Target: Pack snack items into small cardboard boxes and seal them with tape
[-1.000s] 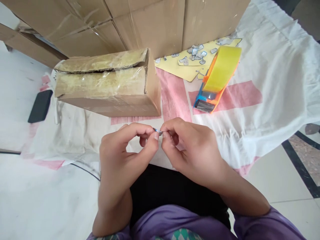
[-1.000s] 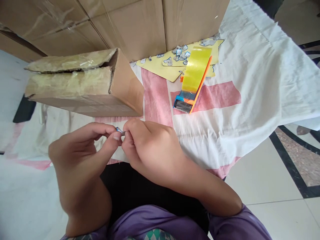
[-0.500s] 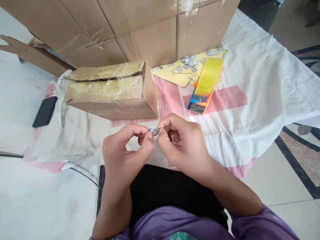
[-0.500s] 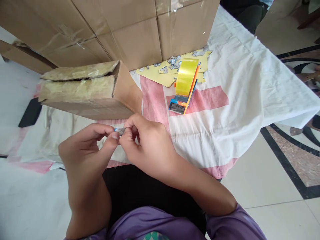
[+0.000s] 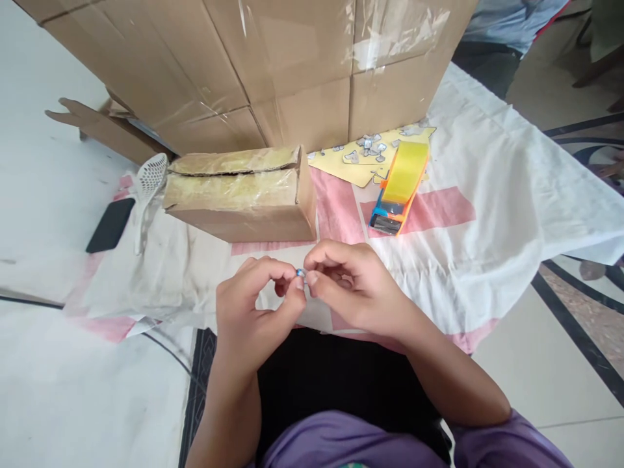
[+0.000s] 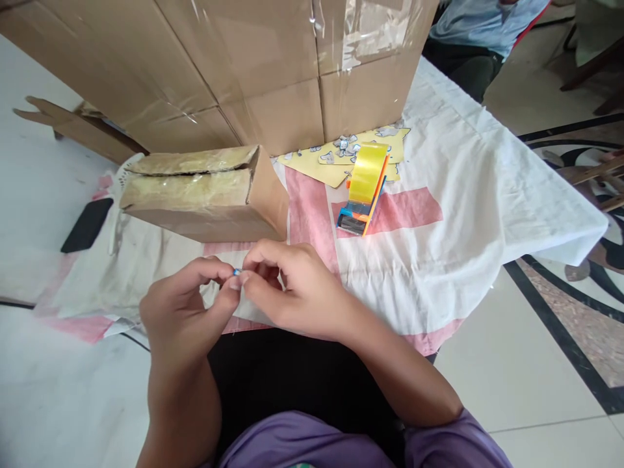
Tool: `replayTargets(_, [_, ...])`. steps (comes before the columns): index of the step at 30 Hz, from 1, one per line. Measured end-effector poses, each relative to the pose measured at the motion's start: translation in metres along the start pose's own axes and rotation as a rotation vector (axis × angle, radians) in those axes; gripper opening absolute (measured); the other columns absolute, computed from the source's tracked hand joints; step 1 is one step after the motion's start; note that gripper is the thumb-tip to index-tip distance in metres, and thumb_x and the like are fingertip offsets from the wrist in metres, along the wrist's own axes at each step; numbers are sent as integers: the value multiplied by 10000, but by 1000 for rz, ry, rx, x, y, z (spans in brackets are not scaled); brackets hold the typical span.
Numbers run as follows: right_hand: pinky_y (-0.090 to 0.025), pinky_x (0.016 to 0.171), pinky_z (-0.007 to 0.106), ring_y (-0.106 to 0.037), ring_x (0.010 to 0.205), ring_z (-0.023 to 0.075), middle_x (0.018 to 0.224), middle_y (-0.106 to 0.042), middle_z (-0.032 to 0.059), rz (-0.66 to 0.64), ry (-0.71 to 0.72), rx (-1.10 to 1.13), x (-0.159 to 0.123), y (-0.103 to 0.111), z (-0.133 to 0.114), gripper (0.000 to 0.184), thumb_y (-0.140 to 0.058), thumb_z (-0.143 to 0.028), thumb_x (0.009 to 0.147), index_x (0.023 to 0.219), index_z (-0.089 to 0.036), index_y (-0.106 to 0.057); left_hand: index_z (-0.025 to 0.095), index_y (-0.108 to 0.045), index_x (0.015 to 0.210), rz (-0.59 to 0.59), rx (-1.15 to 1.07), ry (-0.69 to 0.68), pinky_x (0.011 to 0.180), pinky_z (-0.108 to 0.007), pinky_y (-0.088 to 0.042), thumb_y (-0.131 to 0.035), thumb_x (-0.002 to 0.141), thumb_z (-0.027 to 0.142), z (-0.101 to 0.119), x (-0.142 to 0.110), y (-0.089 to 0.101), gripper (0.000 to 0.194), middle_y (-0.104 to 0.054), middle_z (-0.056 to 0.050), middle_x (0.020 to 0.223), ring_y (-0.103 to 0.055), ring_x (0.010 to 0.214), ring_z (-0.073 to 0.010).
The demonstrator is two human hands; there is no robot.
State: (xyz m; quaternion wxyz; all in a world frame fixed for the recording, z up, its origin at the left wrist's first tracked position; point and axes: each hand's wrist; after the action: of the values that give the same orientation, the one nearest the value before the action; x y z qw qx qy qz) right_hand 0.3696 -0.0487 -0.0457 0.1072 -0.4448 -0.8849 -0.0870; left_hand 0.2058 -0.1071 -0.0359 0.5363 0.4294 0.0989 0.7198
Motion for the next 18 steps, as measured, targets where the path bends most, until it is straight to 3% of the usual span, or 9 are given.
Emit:
replayTargets(9, [-375,514,195,-462,541,75,630,-520,-54,181,13,-66,0,-21,4,123,-594,-211,910,798,-189,-546,217,-581,714,45,-14,34,605,-264,-440,-623,800,81,2,-5,6,166,-573,53,624,-520,582,-104])
replayTargets(18, [-411,531,208,-532,581,99,663,-573,-35,244,-25,8,-4,-21,1,117,-590,-236,937,834,-190,-556,220,-582,713,54,-18,36,591,-266,-414,-618,799,90,5,-6,0,160,-571,55,628,-519,587,-111])
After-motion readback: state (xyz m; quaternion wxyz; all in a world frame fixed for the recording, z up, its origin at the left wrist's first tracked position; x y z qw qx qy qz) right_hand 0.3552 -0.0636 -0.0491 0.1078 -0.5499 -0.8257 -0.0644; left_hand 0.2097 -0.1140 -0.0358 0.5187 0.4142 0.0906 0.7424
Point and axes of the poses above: each hand's wrist, its own x-axis towards the middle knuckle, its own y-axis out of the back of the hand, z = x × y
